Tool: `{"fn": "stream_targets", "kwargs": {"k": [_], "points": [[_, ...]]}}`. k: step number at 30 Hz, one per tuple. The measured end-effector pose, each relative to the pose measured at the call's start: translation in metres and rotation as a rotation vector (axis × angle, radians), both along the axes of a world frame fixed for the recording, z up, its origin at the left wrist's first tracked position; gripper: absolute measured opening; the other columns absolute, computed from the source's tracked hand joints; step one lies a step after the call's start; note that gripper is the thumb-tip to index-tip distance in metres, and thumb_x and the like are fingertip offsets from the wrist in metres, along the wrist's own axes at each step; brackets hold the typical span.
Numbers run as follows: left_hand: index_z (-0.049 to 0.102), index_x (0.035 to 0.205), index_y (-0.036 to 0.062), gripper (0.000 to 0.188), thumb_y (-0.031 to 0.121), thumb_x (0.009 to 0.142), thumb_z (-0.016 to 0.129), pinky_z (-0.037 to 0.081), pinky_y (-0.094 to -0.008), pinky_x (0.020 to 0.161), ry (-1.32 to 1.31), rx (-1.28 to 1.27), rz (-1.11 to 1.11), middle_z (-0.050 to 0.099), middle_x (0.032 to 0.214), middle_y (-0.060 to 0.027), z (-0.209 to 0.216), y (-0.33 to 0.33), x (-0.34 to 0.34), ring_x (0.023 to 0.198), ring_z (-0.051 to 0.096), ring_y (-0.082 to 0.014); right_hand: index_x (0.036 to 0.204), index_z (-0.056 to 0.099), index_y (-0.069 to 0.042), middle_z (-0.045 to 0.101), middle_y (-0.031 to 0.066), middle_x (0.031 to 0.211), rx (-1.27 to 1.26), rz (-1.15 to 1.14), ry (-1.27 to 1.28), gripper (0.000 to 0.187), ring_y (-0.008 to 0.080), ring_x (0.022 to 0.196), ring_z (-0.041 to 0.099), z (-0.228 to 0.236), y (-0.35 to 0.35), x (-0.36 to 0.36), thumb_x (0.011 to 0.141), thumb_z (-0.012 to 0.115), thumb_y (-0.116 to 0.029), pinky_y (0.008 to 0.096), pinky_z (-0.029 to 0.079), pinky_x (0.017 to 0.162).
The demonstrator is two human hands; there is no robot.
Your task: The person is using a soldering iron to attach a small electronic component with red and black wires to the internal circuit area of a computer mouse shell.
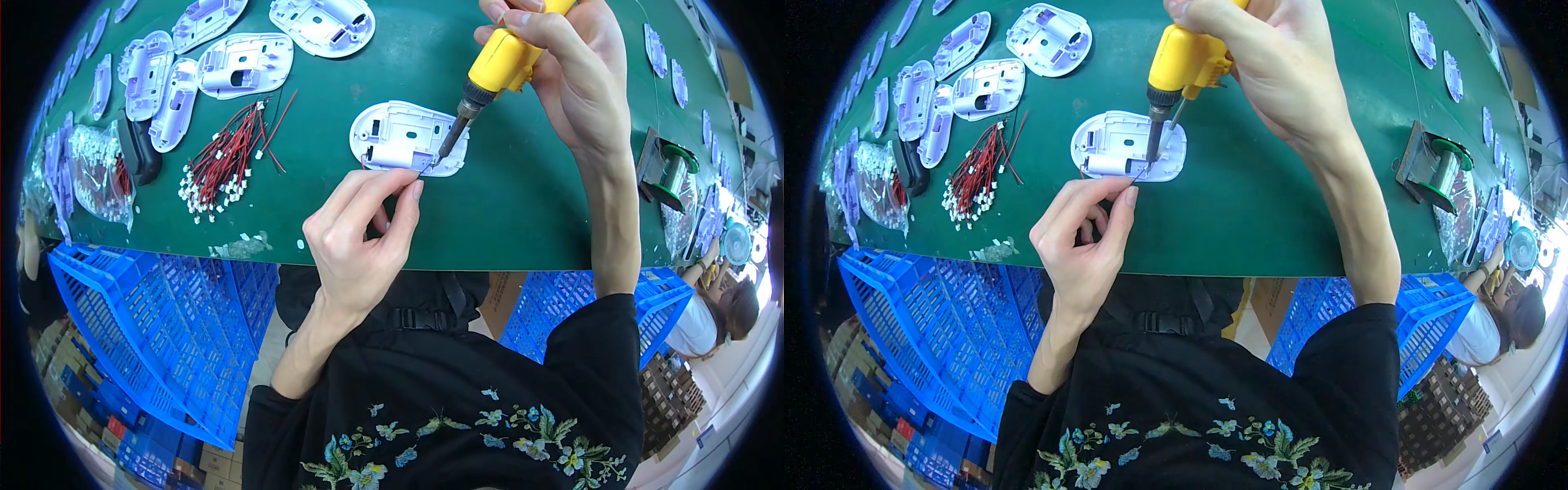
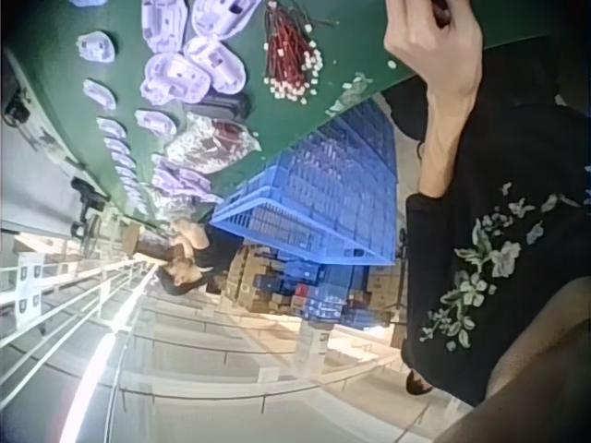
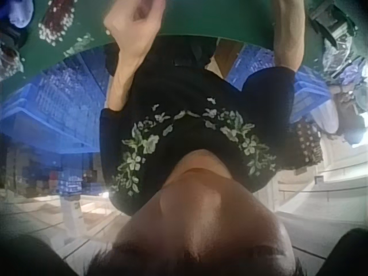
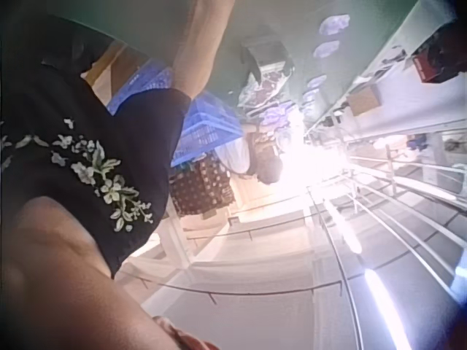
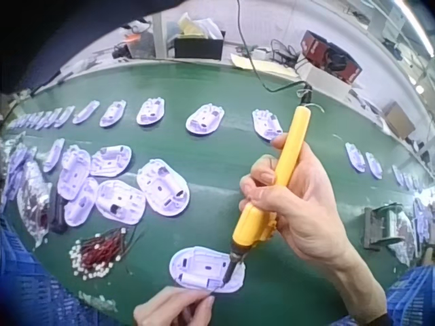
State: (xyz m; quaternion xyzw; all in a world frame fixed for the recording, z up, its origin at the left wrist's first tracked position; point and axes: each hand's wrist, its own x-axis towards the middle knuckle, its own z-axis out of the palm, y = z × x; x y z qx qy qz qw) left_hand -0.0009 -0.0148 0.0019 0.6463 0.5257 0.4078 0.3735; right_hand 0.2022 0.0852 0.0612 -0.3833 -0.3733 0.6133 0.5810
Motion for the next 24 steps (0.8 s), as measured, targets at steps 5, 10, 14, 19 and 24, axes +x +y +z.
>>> {"fn": "stream_targets", "kwargs": {"k": [5,10,14,19,24], "points": [[0.077,0.095,0.0003,0.014,-0.005,0.082,0.08,0.03,-0.0202,0.045,-0.015,0.013,-0.008,0.071,0.085,-0.0038,-0.003,-0.001,-0.002,0.053,0.048,-0.0026,0.137,0.029,-0.006,0.048,0.0055,0.095,0.008,0.024,0.032,0.064,0.0196,0.092,0.059,-0.003,0.002,0.0,0.084,0.06,0.014,0.0345,0.056,0.084],[0.076,0.095,0.0003,0.015,-0.005,0.081,0.079,0.04,-0.0238,0.046,0.003,-0.02,-0.014,0.072,0.086,-0.0063,-0.001,-0.001,-0.004,0.053,0.054,-0.0084,0.137,0.029,-0.006,0.048,0.0055,0.095,0.021,0.018,0.052,0.064,0.02,0.093,0.059,0.003,0.002,-0.003,0.084,0.059,0.014,0.0347,0.057,0.084],[0.076,0.095,0.0005,0.015,-0.005,0.081,0.079,0.04,-0.0239,0.046,-0.005,-0.02,-0.008,0.072,0.086,-0.0063,-0.001,-0.001,-0.003,0.052,0.053,-0.0083,0.137,0.029,-0.005,0.048,0.0056,0.094,0.001,-0.002,-0.032,0.061,0.0206,0.094,0.059,0.005,0.002,-0.005,0.085,0.057,0.014,0.0348,0.057,0.083],[0.076,0.095,0.0006,0.015,-0.005,0.081,0.079,0.04,-0.024,0.046,-0.008,-0.026,-0.01,0.072,0.085,-0.0059,-0.001,0.0,-0.002,0.051,0.053,-0.0081,0.136,0.03,-0.006,0.048,0.0059,0.094,0.022,0.048,0.021,0.059,0.0209,0.095,0.06,-0.001,0.003,-0.001,0.087,0.056,0.013,0.0342,0.057,0.083],[0.076,0.094,0.0008,0.015,-0.005,0.081,0.079,0.04,-0.0243,0.046,0.007,-0.029,-0.019,0.072,0.085,-0.0056,-0.001,0.0,-0.003,0.051,0.053,-0.0083,0.136,0.031,-0.006,0.048,0.0063,0.094,0.013,0.04,0.018,0.058,0.0209,0.095,0.059,-0.003,0.004,-0.004,0.087,0.056,0.013,0.033,0.056,0.083]]}}
